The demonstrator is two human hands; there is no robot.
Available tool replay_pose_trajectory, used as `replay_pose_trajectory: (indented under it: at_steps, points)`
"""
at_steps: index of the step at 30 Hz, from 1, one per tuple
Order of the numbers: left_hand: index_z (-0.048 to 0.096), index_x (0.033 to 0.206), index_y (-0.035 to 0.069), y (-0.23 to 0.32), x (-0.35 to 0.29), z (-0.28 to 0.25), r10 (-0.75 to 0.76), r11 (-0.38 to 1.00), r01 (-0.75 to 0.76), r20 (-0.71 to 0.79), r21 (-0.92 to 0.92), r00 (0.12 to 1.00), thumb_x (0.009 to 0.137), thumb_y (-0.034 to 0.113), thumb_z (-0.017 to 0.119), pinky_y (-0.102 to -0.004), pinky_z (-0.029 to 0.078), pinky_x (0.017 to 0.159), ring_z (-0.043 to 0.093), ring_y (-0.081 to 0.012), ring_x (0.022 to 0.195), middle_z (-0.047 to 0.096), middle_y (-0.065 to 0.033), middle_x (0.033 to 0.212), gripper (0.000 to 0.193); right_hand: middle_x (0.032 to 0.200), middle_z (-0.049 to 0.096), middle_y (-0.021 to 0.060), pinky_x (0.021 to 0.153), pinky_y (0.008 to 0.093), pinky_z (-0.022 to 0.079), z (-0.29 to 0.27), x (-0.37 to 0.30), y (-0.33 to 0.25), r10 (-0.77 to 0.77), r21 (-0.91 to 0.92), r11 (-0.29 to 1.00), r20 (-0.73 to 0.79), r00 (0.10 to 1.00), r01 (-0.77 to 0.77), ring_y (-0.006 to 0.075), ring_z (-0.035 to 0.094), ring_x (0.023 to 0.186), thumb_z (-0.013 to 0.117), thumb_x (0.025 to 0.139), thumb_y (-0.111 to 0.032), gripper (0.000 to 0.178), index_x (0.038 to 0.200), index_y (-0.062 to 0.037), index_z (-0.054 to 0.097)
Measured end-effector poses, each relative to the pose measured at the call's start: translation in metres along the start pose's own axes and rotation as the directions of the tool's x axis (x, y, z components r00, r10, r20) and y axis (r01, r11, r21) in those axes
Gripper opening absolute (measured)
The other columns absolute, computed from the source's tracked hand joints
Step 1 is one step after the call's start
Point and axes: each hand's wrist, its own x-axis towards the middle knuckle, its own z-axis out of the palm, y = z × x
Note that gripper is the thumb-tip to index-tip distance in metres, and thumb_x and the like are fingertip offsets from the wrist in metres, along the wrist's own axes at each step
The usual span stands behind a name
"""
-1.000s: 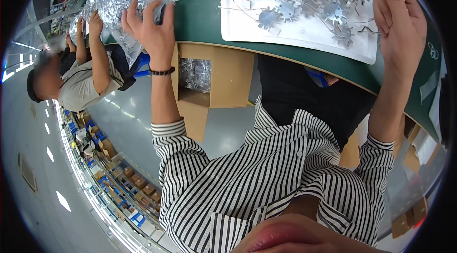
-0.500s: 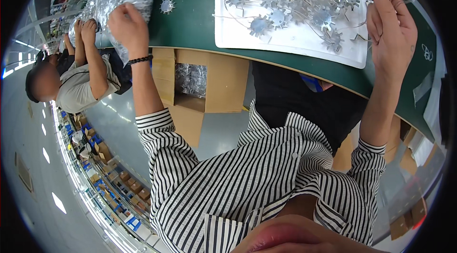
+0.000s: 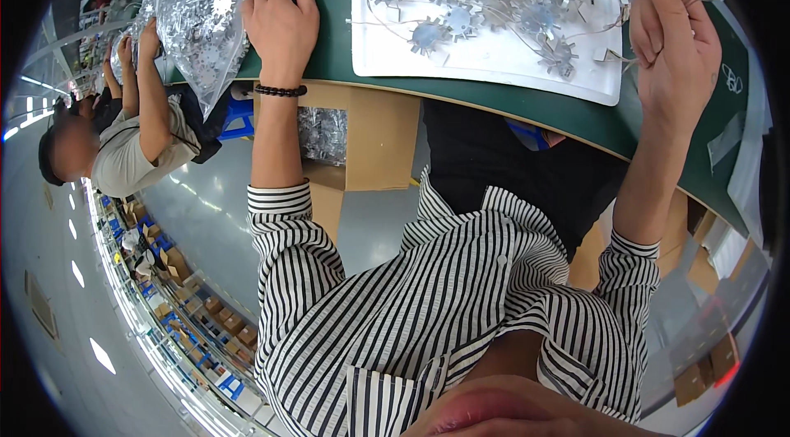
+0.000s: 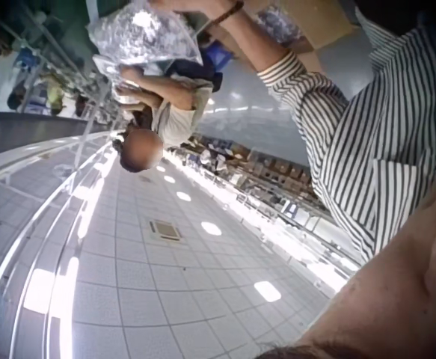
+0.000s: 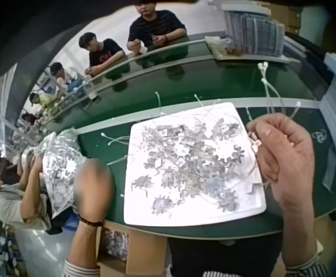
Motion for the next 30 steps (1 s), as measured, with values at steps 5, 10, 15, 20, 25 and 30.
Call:
replay_pose_trajectory:
  at_steps: [5, 10, 15, 20, 25, 30]
  points:
    - [0.069, 0.108, 0.001, 0.018, 0.004, -0.008, -0.056, 0.980, 0.070, 0.080, -0.189, 0.995, 0.087, 0.026, 0.067, -0.0401, 0.048, 0.090, 0.063, -0.0341, 0.099, 0.069, -0.0159, 0.114, 0.033, 0.058, 0.048, -0.0025, 0.036, 0.0170, 0.026, -0.004, 0.001, 0.000, 0.003, 0.020, 1.000, -0.026, 1.000, -0.002, 0.0017, 0.029, 0.040, 0.057, 0.099, -0.009, 0.016, 0.099, 0.0047, 0.065]
    - [0.071, 0.110, 0.002, 0.019, 0.013, -0.016, -0.101, 0.944, 0.148, 0.169, -0.294, 0.980, 0.085, 0.029, 0.072, -0.0380, 0.050, 0.086, 0.064, -0.0308, 0.096, 0.071, -0.0150, 0.110, 0.037, 0.059, 0.049, -0.0022, 0.036, 0.0169, 0.026, -0.005, 0.003, 0.006, 0.009, 0.046, 0.999, -0.029, 1.000, -0.008, 0.0019, 0.029, 0.040, 0.057, 0.099, -0.009, 0.016, 0.098, 0.0046, 0.065]
    - [0.072, 0.112, 0.003, 0.016, 0.016, -0.016, -0.144, 0.912, 0.203, 0.184, -0.356, 0.972, 0.083, 0.028, 0.075, -0.0347, 0.051, 0.082, 0.065, -0.0258, 0.091, 0.071, -0.0128, 0.106, 0.039, 0.059, 0.049, -0.0021, 0.036, 0.0168, 0.025, -0.003, 0.004, 0.006, 0.040, 0.061, 0.997, -0.070, 0.997, -0.036, 0.0021, 0.029, 0.040, 0.056, 0.099, -0.009, 0.015, 0.099, 0.0043, 0.064]
    - [0.067, 0.116, -0.002, 0.033, 0.022, -0.041, -0.405, 0.629, 0.364, 0.110, -0.687, 0.908, 0.089, 0.018, 0.074, -0.0245, 0.050, 0.078, 0.063, -0.0149, 0.086, 0.071, -0.0108, 0.105, 0.034, 0.060, 0.046, -0.0023, 0.037, 0.0171, 0.026, 0.001, 0.002, 0.006, -0.032, -0.171, 0.985, -0.154, 0.987, 0.006, 0.0030, 0.029, 0.041, 0.051, 0.101, -0.009, 0.014, 0.104, 0.0028, 0.059]
    - [0.055, 0.128, -0.002, 0.047, 0.024, -0.077, -0.560, 0.013, 0.334, 0.269, -0.943, 0.783, 0.100, 0.021, 0.060, -0.0261, 0.053, 0.080, 0.065, -0.0177, 0.095, 0.064, -0.0177, 0.122, 0.036, 0.061, 0.047, -0.0020, 0.041, 0.0173, 0.028, 0.012, 0.008, -0.005, 0.001, -0.318, 0.948, 0.091, 0.996, 0.029, 0.0043, 0.034, 0.045, 0.052, 0.102, -0.010, 0.013, 0.103, 0.0013, 0.057]
    - [0.054, 0.128, -0.002, 0.115, 0.035, -0.092, -0.175, -0.595, 0.334, 0.523, -0.731, 0.834, 0.104, 0.028, 0.053, -0.0273, 0.055, 0.080, 0.065, -0.0199, 0.100, 0.061, -0.0241, 0.126, 0.038, 0.065, 0.053, 0.0004, 0.050, 0.0168, 0.033, 0.025, 0.002, -0.030, 0.041, -0.395, 0.917, 0.235, 0.971, 0.057, 0.0052, 0.042, 0.054, 0.063, 0.095, -0.004, 0.007, 0.098, 0.0023, 0.062]
